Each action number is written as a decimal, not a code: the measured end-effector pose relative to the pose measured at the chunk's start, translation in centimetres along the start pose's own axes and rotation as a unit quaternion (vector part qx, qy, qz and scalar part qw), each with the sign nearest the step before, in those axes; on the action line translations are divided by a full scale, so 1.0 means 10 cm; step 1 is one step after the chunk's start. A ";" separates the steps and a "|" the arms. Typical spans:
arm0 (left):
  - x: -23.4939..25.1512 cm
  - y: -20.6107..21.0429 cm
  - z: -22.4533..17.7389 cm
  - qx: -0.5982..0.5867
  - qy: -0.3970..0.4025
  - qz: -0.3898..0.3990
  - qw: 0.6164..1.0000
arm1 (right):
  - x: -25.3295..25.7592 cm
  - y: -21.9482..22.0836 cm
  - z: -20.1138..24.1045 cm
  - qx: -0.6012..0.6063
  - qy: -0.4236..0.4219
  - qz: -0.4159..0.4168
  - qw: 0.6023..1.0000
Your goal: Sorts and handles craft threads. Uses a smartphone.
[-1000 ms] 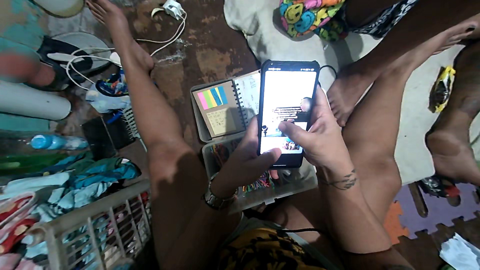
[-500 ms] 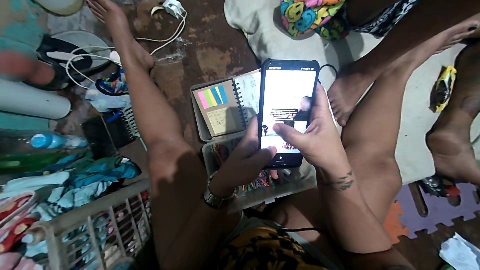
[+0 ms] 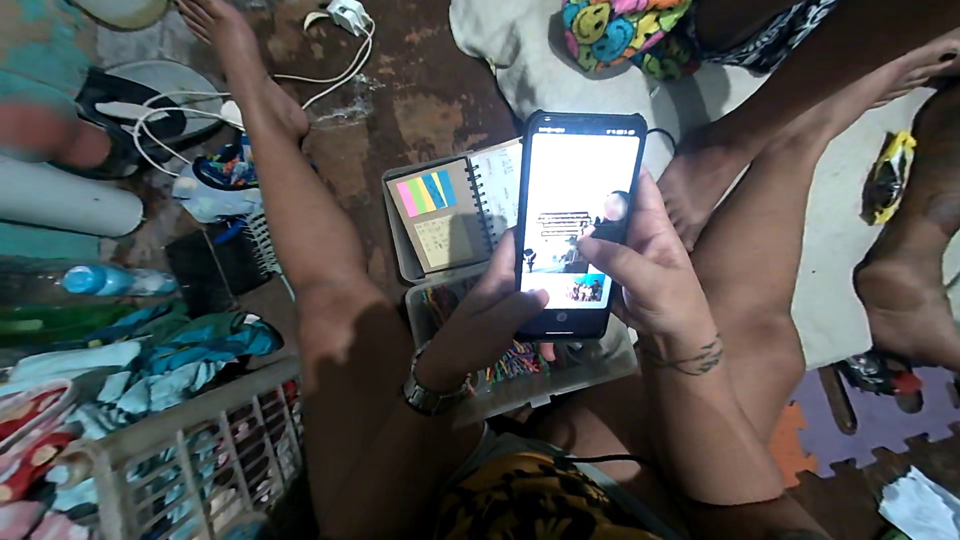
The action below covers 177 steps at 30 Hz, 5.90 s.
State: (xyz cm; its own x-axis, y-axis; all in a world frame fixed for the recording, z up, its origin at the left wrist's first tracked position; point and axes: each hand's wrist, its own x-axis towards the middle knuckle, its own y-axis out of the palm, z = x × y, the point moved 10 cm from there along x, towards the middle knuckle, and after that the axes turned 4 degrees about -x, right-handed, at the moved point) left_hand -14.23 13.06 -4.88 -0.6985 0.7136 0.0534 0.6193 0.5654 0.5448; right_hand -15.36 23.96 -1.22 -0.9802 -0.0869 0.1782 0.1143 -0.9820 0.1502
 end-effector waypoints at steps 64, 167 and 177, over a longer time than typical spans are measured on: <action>-0.03 0.01 -0.01 -0.013 0.007 0.020 1.000 | 0.00 0.04 0.03 0.000 -0.007 0.022 1.000; -0.03 0.01 0.01 -0.013 0.007 0.028 1.000 | -0.01 0.02 0.00 0.019 0.008 0.014 1.000; -0.03 0.02 0.00 -0.016 0.005 0.030 0.999 | 0.00 0.04 0.02 0.055 0.001 0.021 0.998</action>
State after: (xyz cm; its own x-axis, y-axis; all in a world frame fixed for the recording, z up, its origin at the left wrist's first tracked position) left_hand -13.86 12.98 -4.78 -0.6639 0.7416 0.0959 0.6488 0.5074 0.5671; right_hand -15.33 23.58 -0.94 -0.9743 -0.1281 0.1855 0.1726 -0.9531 0.2484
